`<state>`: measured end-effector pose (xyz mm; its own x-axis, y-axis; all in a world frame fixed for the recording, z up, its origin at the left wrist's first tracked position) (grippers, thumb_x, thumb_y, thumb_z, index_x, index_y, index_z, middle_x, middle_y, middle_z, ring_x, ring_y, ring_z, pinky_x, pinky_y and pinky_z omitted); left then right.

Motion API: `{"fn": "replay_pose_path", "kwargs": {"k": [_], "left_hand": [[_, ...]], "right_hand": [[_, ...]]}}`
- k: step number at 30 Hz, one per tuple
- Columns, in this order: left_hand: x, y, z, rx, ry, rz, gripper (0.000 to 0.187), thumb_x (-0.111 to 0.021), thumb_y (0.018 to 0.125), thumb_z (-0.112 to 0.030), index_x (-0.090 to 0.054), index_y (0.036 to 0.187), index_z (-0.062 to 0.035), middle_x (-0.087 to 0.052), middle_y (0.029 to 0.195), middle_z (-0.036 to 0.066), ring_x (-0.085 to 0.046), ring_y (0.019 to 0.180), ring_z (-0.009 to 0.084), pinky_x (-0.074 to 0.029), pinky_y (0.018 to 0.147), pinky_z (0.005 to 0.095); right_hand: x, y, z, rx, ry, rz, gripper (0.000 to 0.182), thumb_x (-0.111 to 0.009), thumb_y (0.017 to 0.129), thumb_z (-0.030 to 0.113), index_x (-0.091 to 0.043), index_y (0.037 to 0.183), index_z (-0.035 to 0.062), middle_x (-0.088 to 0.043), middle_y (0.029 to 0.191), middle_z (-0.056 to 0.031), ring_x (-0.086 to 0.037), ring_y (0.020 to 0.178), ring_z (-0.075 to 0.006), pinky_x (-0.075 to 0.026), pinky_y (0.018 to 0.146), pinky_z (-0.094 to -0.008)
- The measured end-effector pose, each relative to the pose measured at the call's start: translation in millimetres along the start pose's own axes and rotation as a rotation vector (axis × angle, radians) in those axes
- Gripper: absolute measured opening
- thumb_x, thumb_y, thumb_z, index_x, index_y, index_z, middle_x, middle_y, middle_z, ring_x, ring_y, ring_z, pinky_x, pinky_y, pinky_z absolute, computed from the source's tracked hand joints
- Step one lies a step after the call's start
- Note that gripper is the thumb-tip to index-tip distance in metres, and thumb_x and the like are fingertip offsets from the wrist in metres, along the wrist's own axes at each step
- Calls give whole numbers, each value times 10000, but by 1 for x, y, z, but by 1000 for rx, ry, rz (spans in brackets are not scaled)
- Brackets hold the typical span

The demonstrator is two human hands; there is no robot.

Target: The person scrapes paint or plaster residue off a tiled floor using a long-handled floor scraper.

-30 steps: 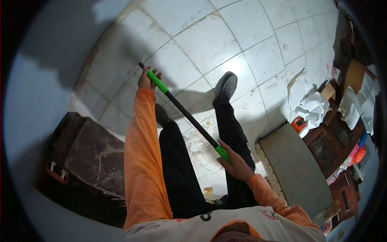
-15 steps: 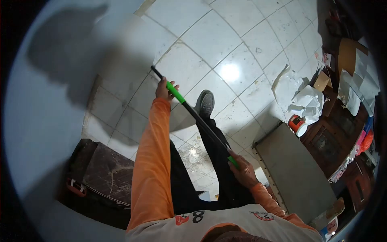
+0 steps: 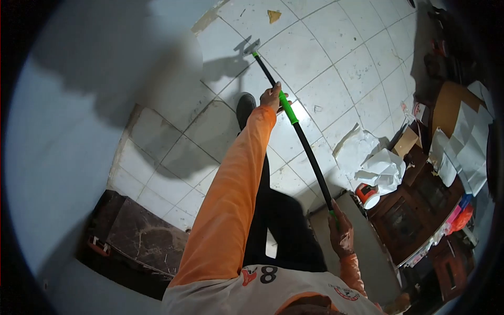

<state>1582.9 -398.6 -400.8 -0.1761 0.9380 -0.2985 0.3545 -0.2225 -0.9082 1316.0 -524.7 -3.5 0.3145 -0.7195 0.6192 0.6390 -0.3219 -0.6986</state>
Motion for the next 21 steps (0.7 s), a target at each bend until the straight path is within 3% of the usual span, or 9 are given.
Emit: {"fn": "replay_pose_path", "kwargs": {"k": [1,4,6,7,10,11,15,18,21], "left_hand": [[-9,4,-9,-16,24,-1,595,-706,916,-606,-549,1212,-114,-717,1142,123,-760,853,296,-627,734,396],[-34,47,-20,17,82,24,690,-725,897,-612,-509,1322,-112,-723,1129,118,-759,891,297,-625,738,411],[-34,46,-20,-16,261,-112,836,-706,917,-599,-351,1516,-136,-719,1153,126,-751,913,290,-616,748,421],[-41,39,-20,-2,175,-104,971,-687,932,-594,-142,1626,-190,-708,1150,117,-741,914,276,-608,751,426],[-46,30,-5,-81,102,-255,1007,-695,926,-593,-98,1639,-205,-692,1097,116,-733,871,262,-608,736,447],[-52,14,2,-69,33,-286,918,-685,969,-487,-124,1640,-209,-647,1122,151,-663,709,187,-580,614,375],[-84,-45,9,-266,69,-284,783,-624,1038,-336,-149,1648,-208,-613,1002,118,-619,667,144,-534,544,308],[-111,-56,34,-291,213,-280,765,-614,1041,-340,-173,1649,-195,-614,979,110,-619,600,156,-537,544,314],[-140,-72,57,-274,124,-282,774,-625,1038,-340,-184,1659,-203,-610,942,71,-595,686,126,-541,522,298]], "right_hand": [[10,13,5,102,70,-61,480,-576,1018,85,-546,1493,148,-687,1069,-218,-700,969,-367,-544,829,-420],[37,67,15,8,83,1,459,-572,1023,73,-552,1479,113,-692,1079,-228,-701,984,-361,-543,826,-410],[54,95,14,-23,95,50,466,-571,1024,74,-545,1487,117,-688,1067,-230,-698,964,-363,-541,817,-415],[59,101,11,-36,106,79,473,-569,1025,75,-538,1494,122,-684,1054,-232,-695,943,-364,-539,808,-419],[68,124,2,59,67,117,487,-566,1024,83,-526,1507,131,-665,986,-213,-672,864,-353,-526,761,-425],[73,138,12,221,125,48,521,-570,1022,90,-495,1534,145,-636,900,-191,-648,787,-348,-511,705,-433],[83,165,-3,155,-92,229,599,-547,1033,86,-386,1602,183,-656,917,-210,-649,743,-359,-507,665,-457],[88,162,-27,258,-97,197,606,-530,1044,91,-356,1615,194,-636,863,-211,-629,709,-359,-498,654,-462],[77,191,-21,315,-108,181,586,-505,1062,118,-341,1619,194,-643,849,-227,-636,729,-377,-501,673,-483]]}}
Point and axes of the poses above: each hand's wrist, its own y-axis towards the middle knuckle, its own x-axis out of the back of the hand, z = x × y, the point moved 8 cm from there along y, towards the middle knuckle
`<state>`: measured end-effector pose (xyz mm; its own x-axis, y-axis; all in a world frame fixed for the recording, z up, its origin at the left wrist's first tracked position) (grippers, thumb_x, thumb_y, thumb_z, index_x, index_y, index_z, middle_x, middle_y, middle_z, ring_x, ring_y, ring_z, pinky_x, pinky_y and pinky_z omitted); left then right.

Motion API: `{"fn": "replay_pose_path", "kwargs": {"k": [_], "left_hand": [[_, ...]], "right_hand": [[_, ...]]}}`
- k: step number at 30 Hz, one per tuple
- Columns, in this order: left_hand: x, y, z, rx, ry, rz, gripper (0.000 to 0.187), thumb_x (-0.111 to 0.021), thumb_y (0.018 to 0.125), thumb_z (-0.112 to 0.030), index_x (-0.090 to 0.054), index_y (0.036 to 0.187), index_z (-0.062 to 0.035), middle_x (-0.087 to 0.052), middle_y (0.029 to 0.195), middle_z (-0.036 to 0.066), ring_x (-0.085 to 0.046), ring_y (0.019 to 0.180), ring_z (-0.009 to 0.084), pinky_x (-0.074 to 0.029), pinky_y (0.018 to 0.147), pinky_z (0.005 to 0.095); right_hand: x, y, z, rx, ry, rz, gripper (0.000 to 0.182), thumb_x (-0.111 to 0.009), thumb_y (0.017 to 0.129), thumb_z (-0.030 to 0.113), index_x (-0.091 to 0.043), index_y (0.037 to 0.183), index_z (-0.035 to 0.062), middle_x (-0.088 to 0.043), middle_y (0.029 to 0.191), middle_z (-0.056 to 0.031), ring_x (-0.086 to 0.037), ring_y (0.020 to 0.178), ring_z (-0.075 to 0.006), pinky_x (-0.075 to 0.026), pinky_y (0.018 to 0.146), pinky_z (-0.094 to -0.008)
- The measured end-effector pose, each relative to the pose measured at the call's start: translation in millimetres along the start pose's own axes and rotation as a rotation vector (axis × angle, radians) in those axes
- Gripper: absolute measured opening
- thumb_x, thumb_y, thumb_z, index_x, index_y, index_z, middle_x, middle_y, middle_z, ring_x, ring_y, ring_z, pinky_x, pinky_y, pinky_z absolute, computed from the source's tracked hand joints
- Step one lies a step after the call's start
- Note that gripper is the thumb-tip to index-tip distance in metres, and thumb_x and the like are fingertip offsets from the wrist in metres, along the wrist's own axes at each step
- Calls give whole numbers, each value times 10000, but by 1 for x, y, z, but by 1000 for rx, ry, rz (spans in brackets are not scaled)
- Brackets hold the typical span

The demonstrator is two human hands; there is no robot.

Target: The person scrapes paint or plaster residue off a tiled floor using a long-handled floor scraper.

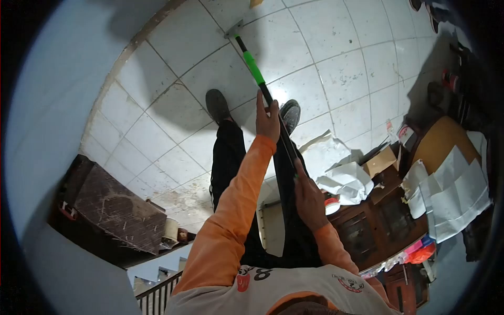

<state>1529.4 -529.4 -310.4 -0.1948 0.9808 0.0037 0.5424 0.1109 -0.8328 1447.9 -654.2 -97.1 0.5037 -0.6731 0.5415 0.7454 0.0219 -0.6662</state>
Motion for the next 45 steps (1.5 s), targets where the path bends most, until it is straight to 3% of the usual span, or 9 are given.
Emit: {"fn": "replay_pose_path", "kwargs": {"k": [3,7,11,14,17,22,25,34,45], "left_hand": [[-6,2,-13,36,-114,-24,766,-618,1044,-338,-190,1665,-202,-635,906,95,-608,652,136,-522,553,294],[12,64,19,-127,541,-94,571,-468,1041,-433,-481,1478,-66,-683,1197,280,-629,1100,499,-533,905,486],[5,91,59,-62,-252,-8,666,-577,1053,-288,-273,1630,-159,-646,949,73,-551,716,131,-474,607,286],[19,35,-1,81,-173,-86,792,-544,1074,-330,-36,1668,-200,-685,1170,95,-655,920,193,-527,689,323],[67,57,153,-489,697,96,404,-579,1028,-246,-548,1407,-112,-684,1272,188,-677,1165,286,-544,909,380],[45,-280,94,111,760,1065,767,-637,919,-638,-563,1446,-86,-624,1405,189,-561,1337,378,-426,1149,419],[7,-390,57,418,735,1419,532,-603,1001,-436,-601,1432,-124,-646,1395,155,-580,1328,331,-439,1125,398],[34,-416,90,299,519,1637,421,-605,995,-373,-697,1300,-98,-713,1264,133,-680,1145,296,-511,1006,385],[181,-69,-46,-383,1596,114,405,-527,1025,-317,-578,1367,-106,-597,1358,137,-573,1248,381,-396,1078,604]], "right_hand": [[-12,66,0,22,-34,31,574,-495,1068,132,-337,1618,185,-664,887,-256,-648,760,-403,-502,683,-499],[-40,77,-22,-71,154,139,407,-387,1097,188,-486,1456,25,-648,1167,-281,-651,986,-458,-523,883,-523],[-69,81,-47,76,-134,97,577,-475,1024,105,-320,1576,34,-652,1054,-264,-651,998,-419,-524,899,-489],[-34,110,-6,7,-13,55,689,-518,1035,224,-195,1642,191,-645,1003,-264,-675,897,-481,-561,771,-563],[-55,162,-7,114,-64,40,692,-525,1036,247,-198,1642,178,-662,990,-258,-687,859,-468,-574,737,-550],[-54,181,-5,335,-460,-309,725,-571,1003,260,-232,1645,243,-675,958,-180,-713,823,-346,-585,632,-462],[-17,171,14,40,-266,19,661,-489,1021,189,-254,1628,307,-652,980,-270,-675,881,-499,-558,801,-562],[-26,129,17,9,-453,-15,614,-456,1060,235,-229,1626,306,-693,873,-253,-710,749,-471,-584,662,-566],[-61,155,30,78,-543,-57,672,-519,1044,266,-211,1641,275,-686,773,-233,-687,679,-472,-553,602,-597]]}}
Point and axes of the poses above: each hand's wrist, its own y-axis towards the middle knuckle, its own x-axis out of the back of the hand, z = x × y, the point moved 8 cm from there along y, towards the middle knuckle
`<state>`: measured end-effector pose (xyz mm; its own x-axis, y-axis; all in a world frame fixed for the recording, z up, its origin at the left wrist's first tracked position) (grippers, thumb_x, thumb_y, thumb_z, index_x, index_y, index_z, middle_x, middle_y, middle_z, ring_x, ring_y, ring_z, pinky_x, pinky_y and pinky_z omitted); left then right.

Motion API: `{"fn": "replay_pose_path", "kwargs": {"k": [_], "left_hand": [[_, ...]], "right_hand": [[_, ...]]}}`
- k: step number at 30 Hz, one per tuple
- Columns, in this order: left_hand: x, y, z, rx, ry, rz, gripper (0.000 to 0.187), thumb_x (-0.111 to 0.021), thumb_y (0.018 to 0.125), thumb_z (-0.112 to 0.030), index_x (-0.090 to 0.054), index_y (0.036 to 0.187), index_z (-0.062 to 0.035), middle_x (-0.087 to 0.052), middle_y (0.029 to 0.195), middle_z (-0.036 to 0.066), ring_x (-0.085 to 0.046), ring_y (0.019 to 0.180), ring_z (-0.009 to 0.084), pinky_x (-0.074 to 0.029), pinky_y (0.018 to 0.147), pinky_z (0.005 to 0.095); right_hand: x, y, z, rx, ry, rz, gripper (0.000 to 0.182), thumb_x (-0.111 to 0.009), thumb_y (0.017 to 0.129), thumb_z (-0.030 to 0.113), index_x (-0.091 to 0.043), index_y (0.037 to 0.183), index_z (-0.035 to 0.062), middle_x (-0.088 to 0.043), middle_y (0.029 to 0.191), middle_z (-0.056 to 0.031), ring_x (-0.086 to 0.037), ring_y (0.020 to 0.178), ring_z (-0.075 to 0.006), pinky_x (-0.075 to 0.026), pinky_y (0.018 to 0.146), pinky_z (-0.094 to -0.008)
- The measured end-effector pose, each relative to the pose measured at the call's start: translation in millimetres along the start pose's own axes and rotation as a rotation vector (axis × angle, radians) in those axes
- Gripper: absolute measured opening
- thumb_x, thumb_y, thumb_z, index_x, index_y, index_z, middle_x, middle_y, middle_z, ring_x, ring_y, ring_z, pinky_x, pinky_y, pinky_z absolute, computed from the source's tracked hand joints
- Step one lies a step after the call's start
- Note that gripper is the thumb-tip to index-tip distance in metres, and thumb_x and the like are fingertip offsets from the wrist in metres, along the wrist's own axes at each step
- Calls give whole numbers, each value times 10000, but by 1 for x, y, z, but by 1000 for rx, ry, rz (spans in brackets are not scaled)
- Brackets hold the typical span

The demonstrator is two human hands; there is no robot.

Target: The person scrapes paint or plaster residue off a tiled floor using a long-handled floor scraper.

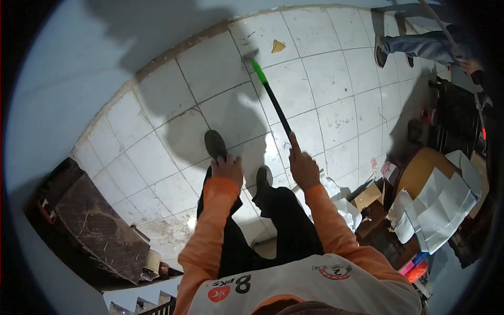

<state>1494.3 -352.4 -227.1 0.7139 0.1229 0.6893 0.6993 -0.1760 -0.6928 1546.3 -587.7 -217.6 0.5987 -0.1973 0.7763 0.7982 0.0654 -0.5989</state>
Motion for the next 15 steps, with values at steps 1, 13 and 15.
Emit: {"fn": "replay_pose_path", "kwargs": {"k": [1,13,15], "left_hand": [[10,29,2,-56,-11,-40,418,-548,1013,-318,-576,1372,-106,-596,1361,129,-575,1249,369,-391,1095,585],[94,27,-53,-480,163,-137,430,-551,1001,-202,-606,1392,-32,-549,1467,214,-531,1339,456,-362,1131,631],[86,9,-51,-529,196,-193,450,-562,994,-187,-586,1406,-7,-549,1455,245,-535,1325,479,-372,1115,645]], "right_hand": [[7,23,12,13,-37,-66,642,-510,1054,259,-230,1632,269,-674,736,-235,-678,666,-462,-538,594,-587],[30,68,47,45,-33,-108,593,-464,1078,264,-239,1623,207,-665,693,-249,-668,677,-500,-522,605,-601],[36,72,49,115,-22,-113,607,-482,1074,218,-237,1629,188,-670,693,-248,-678,657,-472,-530,585,-575]]}}
Point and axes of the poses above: each hand's wrist, its own y-axis towards the middle knuckle, its own x-axis out of the back of the hand, z = x × y, the point moved 8 cm from there along y, towards the middle knuckle
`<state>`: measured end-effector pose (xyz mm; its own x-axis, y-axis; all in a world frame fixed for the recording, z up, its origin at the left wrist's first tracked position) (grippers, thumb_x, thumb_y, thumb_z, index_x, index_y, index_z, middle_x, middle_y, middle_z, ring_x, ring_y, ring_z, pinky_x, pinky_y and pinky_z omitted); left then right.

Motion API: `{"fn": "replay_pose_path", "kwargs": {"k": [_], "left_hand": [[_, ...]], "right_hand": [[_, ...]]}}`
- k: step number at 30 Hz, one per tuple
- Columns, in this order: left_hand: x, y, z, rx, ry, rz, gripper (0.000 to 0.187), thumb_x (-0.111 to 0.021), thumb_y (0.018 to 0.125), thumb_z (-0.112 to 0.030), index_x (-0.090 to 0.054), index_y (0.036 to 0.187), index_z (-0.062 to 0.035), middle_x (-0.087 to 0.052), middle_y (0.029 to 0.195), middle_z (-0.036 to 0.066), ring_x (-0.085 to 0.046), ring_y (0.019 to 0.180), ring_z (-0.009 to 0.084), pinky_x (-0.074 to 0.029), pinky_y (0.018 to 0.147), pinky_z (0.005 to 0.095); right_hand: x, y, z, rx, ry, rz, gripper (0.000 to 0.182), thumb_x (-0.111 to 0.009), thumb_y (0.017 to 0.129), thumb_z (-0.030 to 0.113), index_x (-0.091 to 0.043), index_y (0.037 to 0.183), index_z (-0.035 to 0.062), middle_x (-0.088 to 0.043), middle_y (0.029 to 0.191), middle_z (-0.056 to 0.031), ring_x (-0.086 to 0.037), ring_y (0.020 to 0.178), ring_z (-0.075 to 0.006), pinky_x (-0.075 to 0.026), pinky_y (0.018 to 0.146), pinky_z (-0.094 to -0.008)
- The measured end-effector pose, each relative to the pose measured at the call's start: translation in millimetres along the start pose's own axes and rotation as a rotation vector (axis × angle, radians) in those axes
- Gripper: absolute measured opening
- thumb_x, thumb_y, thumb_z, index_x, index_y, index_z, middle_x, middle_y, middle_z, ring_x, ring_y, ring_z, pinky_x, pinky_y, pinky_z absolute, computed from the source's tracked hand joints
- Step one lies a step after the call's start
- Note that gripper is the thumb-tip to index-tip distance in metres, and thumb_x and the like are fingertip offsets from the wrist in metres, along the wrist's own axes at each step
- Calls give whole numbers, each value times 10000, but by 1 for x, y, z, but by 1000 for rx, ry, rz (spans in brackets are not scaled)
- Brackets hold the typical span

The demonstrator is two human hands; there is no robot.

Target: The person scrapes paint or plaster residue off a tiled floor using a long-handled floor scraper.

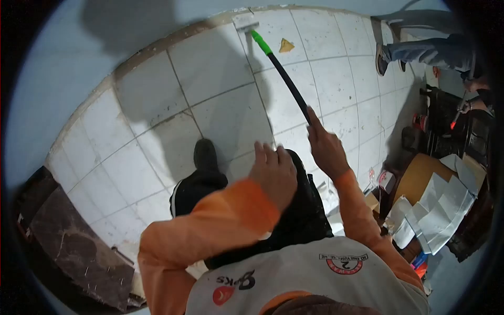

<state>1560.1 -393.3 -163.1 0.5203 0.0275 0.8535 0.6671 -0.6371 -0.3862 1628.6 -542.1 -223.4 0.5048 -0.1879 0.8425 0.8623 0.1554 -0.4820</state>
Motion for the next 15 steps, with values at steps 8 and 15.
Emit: {"fn": "replay_pose_path", "kwargs": {"k": [8,15], "left_hand": [[-45,-35,-32,-311,174,145,493,-651,963,-191,-603,1380,68,-566,1396,342,-587,1219,555,-427,1016,709],[-61,-39,-23,-479,83,351,522,-651,972,-231,-592,1381,87,-560,1399,358,-578,1234,565,-439,989,726]], "right_hand": [[-1,17,25,91,-135,-86,571,-492,1079,198,-294,1609,121,-642,596,-179,-672,522,-378,-523,492,-495],[-27,17,46,151,-195,-190,549,-499,1079,218,-339,1585,80,-612,549,-169,-639,453,-345,-491,442,-480]]}}
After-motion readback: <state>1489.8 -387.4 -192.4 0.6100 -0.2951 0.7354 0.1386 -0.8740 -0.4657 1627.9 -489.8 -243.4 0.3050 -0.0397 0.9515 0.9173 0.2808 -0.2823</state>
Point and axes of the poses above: each hand's wrist, its own y-axis towards the middle knuckle, its own x-axis out of the back of the hand, z = x × y, the point moved 8 cm from there along y, towards the middle knuckle
